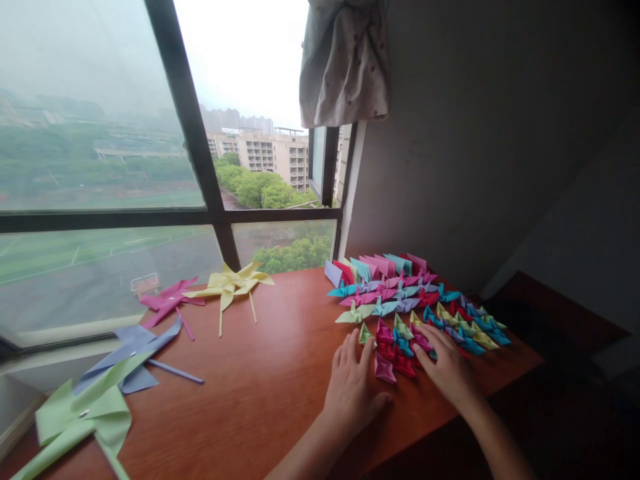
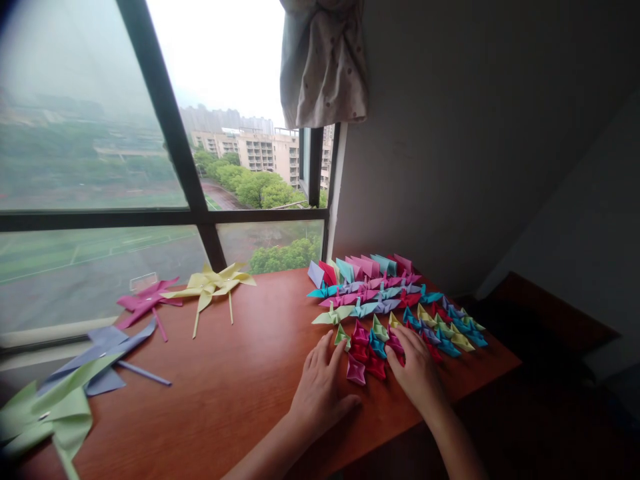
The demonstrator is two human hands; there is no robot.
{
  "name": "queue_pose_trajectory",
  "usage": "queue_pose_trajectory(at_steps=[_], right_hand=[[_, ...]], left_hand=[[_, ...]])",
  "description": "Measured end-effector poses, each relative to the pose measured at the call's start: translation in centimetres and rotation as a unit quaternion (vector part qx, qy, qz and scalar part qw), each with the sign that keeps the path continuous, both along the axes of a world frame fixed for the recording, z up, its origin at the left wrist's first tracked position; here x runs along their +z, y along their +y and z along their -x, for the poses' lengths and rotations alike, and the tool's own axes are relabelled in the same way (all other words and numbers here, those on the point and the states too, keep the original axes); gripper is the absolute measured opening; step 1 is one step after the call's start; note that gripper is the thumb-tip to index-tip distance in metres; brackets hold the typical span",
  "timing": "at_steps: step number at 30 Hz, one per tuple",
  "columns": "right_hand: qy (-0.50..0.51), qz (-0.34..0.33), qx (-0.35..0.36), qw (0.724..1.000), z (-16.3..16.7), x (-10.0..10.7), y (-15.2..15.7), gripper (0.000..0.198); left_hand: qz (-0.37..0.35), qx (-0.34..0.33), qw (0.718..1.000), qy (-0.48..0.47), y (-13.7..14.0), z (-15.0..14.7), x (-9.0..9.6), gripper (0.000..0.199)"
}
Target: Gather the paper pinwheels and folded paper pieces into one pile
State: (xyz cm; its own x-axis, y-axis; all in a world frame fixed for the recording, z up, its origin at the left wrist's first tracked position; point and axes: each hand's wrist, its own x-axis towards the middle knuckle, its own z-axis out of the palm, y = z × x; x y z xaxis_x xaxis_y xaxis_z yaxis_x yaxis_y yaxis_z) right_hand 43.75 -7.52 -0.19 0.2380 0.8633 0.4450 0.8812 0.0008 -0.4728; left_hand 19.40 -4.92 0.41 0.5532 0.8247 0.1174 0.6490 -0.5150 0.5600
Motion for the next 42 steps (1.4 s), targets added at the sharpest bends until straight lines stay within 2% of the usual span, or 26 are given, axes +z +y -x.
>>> queue_pose_trajectory(at_steps=[4, 7, 13, 19, 24, 30, 36, 42], right_hand=[[-0.029, 0.005, -0.013, 0.999, -2.5, -0.3, 0.2, 0.043], [-0.026, 0.025, 0.003, 0.999, -3.3, -0.3, 0.3, 0.044], [-0.009, 0.026, 0.044, 0.999, -1.4, -0.2, 1.3, 0.043], [-0.002, 0.057, 0.043, 0.997, -0.1, -1.6, 2.4, 0.047], [-0.007, 0.032, 0.054, 0.998, 1.3, -2.3, 2.3, 0.044], [0.014, 0.002, 0.068, 0.998, 3.3, -1.8, 1.7, 0.038], [0.035, -0.01, 0.046, 0.998, 2.2, -0.8, 1.8, 0.039], [0.033, 0.033, 0.045, 0.998, 0.9, -1.6, 2.6, 0.046]], left_hand=[[0.008, 0.006, 1.0, 0.024, 0.1, -1.1, 0.7, 0.104], [0.007, -0.007, 1.0, 0.021, 0.0, -1.2, 1.0, 0.104], [0.002, -0.006, 1.0, 0.006, 0.1, -1.5, 0.6, 0.106], [-0.002, -0.017, 1.0, 0.011, 0.4, -2.1, 0.3, 0.108], [-0.015, -0.028, 0.999, 0.016, 0.3, -2.0, 0.2, 0.102], [-0.018, -0.028, 0.999, 0.011, 0.1, -1.9, 0.4, 0.098], [-0.03, -0.025, 0.999, 0.003, 0.1, -1.9, 0.2, 0.1], [-0.034, -0.028, 0.999, 0.006, 0.0, -1.9, 0.0, 0.101]])
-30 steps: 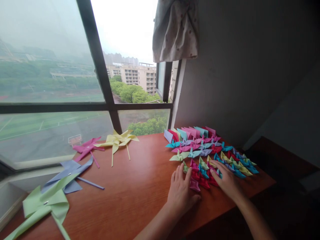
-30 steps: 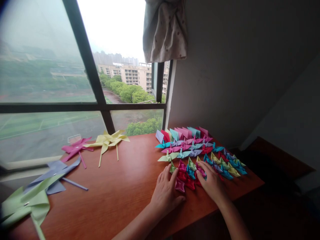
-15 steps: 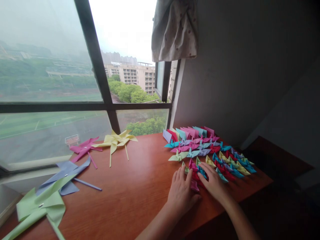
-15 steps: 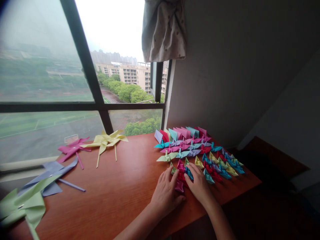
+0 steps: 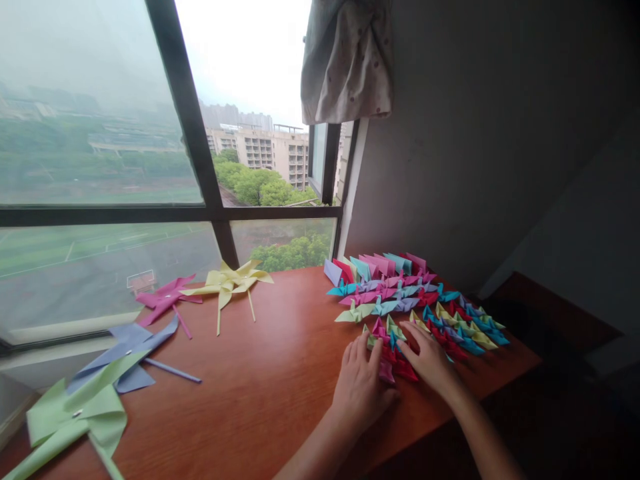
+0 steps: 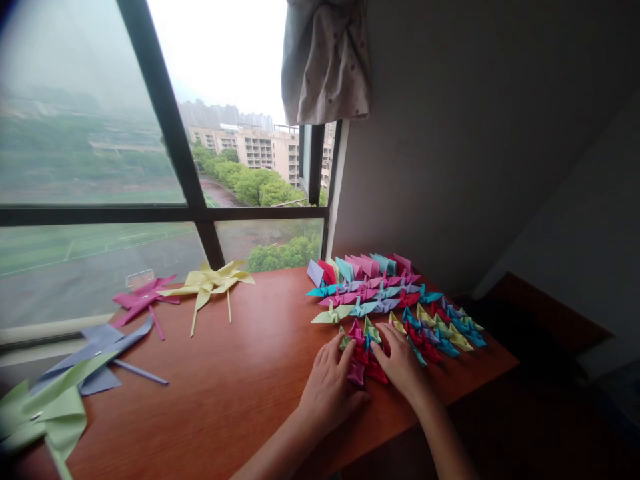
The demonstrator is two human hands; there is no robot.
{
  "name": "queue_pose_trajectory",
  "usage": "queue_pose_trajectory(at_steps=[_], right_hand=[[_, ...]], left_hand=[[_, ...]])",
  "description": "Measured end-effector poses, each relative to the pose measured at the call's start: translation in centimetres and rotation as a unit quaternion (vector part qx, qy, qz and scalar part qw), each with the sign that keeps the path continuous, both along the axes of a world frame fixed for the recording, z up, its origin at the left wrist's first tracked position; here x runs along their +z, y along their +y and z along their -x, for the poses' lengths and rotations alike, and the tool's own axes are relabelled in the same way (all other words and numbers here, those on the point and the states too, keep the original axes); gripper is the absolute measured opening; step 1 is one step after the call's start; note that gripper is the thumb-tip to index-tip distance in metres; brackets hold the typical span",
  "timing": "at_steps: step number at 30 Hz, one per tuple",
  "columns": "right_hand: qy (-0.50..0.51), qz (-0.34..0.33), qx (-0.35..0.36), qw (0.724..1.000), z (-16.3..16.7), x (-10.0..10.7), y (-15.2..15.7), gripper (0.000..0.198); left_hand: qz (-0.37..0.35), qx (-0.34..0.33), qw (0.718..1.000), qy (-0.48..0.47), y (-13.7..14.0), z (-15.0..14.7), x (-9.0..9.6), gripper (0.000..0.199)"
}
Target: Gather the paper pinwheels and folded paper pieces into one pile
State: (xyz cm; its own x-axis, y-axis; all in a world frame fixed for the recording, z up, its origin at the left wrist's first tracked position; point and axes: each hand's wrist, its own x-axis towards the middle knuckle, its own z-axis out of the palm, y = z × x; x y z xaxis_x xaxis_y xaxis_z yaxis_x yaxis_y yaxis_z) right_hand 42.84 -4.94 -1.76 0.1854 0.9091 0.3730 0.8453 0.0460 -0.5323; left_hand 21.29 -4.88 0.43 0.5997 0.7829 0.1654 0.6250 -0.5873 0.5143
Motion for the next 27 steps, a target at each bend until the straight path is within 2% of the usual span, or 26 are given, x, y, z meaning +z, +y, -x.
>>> queue_pose_trajectory(at_steps=[4, 9, 13, 16, 27], right_hand=[[0.0, -0.004, 0.012, 1.0, 0.8, 0.2, -0.2, 0.044], [0.018, -0.019, 0.04, 0.999, 1.5, 1.7, -0.7, 0.039], [0.032, -0.04, -0.019, 0.998, 0.3, 2.3, -0.7, 0.039], [0.029, -0.038, -0.04, 0.998, -0.7, 2.2, -0.6, 0.041], [0.013, -0.012, -0.011, 1.0, -0.9, 0.4, -0.7, 0.046]], left_hand=[[-0.004, 0.002, 1.0, -0.005, 0.0, 0.0, -0.1, 0.1], [-0.006, 0.003, 1.0, -0.008, -0.1, 0.1, -0.1, 0.097], [-0.01, 0.006, 1.0, -0.013, -0.2, 0.2, -0.2, 0.095], [-0.011, 0.007, 1.0, -0.012, -0.3, 0.2, -0.2, 0.095], [-0.018, 0.006, 1.0, -0.007, -0.2, 0.2, -0.3, 0.096]])
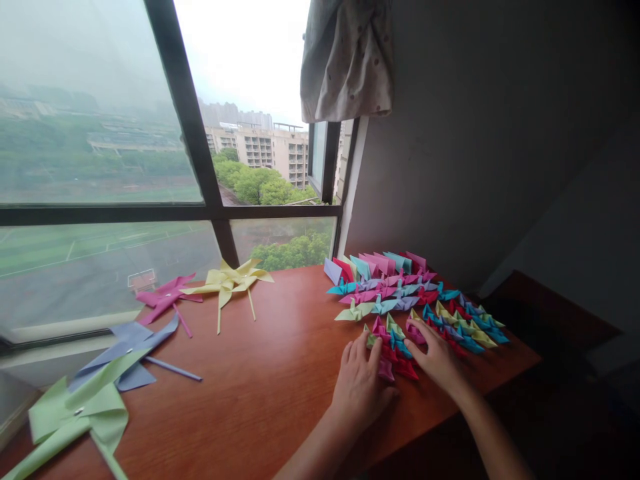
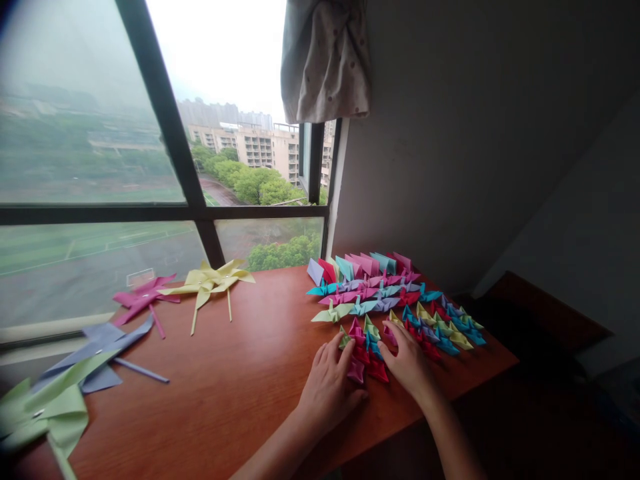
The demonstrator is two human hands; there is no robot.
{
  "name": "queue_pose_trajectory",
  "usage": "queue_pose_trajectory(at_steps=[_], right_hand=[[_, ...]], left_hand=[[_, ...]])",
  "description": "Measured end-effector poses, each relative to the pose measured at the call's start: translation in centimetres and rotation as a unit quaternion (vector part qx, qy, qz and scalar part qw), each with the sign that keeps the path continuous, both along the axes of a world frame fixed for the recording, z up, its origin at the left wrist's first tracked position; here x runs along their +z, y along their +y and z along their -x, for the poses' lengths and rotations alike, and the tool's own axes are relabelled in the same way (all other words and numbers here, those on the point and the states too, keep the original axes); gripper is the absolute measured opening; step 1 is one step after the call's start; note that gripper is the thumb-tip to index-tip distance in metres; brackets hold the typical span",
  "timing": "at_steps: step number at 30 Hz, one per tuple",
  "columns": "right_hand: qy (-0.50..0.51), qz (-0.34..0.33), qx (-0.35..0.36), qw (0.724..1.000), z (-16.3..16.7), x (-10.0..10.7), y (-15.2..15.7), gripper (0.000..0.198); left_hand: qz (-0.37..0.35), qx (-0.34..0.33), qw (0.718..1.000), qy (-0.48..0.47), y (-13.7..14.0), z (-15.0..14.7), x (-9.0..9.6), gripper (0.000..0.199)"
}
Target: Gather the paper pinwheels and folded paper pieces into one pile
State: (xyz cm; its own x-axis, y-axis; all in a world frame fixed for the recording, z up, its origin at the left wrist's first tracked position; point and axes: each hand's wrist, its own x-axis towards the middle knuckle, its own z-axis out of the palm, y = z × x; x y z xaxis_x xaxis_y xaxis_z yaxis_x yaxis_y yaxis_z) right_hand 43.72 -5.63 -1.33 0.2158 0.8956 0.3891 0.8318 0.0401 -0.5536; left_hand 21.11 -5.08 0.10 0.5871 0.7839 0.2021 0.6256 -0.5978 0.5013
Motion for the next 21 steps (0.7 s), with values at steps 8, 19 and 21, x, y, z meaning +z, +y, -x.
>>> queue_pose_trajectory(at_steps=[8, 19, 21], right_hand=[[-0.003, 0.001, 0.011, 1.0, 0.4, -0.8, 0.4, 0.046], [-0.038, -0.015, 0.001, 0.999, 0.8, -1.5, 0.9, 0.038], [-0.045, -0.025, -0.008, 0.999, 0.9, -1.6, 0.9, 0.037]], left_hand=[[-0.014, -0.001, 1.0, -0.005, 0.1, -0.1, -0.5, 0.096], [-0.004, 0.0, 1.0, -0.008, 0.0, 0.0, -0.3, 0.095], [-0.001, 0.0, 1.0, -0.007, 0.0, 0.0, -0.1, 0.095]])
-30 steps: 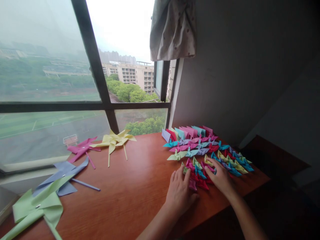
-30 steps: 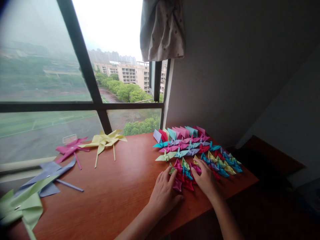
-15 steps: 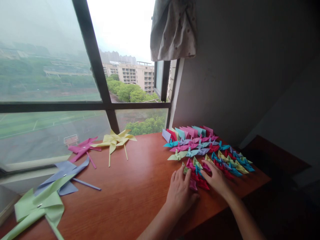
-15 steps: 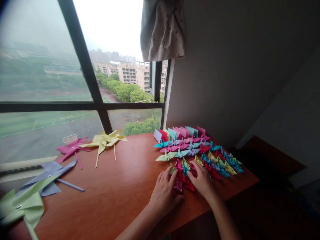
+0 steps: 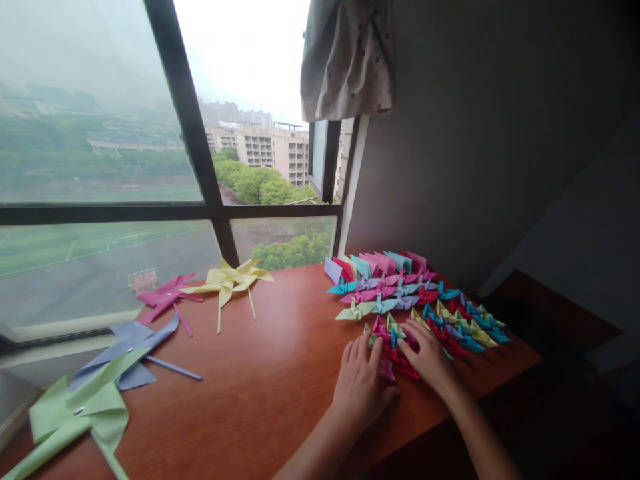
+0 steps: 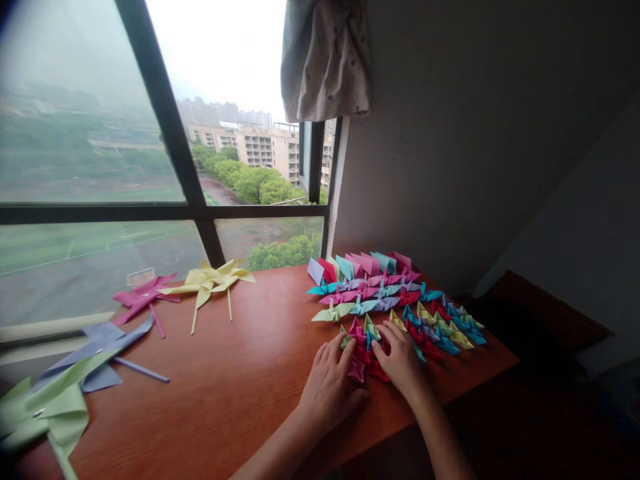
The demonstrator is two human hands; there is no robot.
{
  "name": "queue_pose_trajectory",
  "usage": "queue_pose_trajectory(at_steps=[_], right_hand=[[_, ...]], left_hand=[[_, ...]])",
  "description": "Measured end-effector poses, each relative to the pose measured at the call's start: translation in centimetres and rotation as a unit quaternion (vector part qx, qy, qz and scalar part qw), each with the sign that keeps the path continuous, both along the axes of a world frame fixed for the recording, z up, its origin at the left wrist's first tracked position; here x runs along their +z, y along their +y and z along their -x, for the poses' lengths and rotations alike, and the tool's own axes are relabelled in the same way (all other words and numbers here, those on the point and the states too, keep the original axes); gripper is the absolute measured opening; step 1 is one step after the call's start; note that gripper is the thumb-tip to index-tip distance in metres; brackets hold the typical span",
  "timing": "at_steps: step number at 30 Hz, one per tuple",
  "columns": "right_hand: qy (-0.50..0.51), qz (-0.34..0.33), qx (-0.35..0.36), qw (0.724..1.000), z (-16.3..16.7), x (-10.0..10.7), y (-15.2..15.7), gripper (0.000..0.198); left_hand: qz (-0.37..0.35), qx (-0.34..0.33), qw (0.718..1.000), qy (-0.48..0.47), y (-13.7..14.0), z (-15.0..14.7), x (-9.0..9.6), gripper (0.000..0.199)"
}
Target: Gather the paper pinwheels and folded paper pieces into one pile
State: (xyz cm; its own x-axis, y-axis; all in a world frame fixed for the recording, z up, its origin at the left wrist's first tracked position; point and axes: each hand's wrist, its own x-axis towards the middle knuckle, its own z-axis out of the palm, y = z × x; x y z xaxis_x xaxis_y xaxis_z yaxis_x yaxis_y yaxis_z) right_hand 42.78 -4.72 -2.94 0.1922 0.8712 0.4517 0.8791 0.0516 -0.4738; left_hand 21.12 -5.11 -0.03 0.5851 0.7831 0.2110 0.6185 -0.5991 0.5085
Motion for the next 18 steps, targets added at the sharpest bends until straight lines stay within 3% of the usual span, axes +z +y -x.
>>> queue_pose_trajectory(at_steps=[11, 18], right_hand=[[-0.028, -0.03, -0.028, 0.999, 0.9, -0.5, 0.5, 0.024], [0.021, -0.023, -0.032, 0.999, 1.9, -0.2, 0.0, 0.026]], left_hand=[[0.002, -0.001, 1.0, 0.008, 0.0, 0.0, 0.1, 0.091], [0.0, 0.008, 1.0, -0.019, 0.4, -1.2, -0.5, 0.093]])
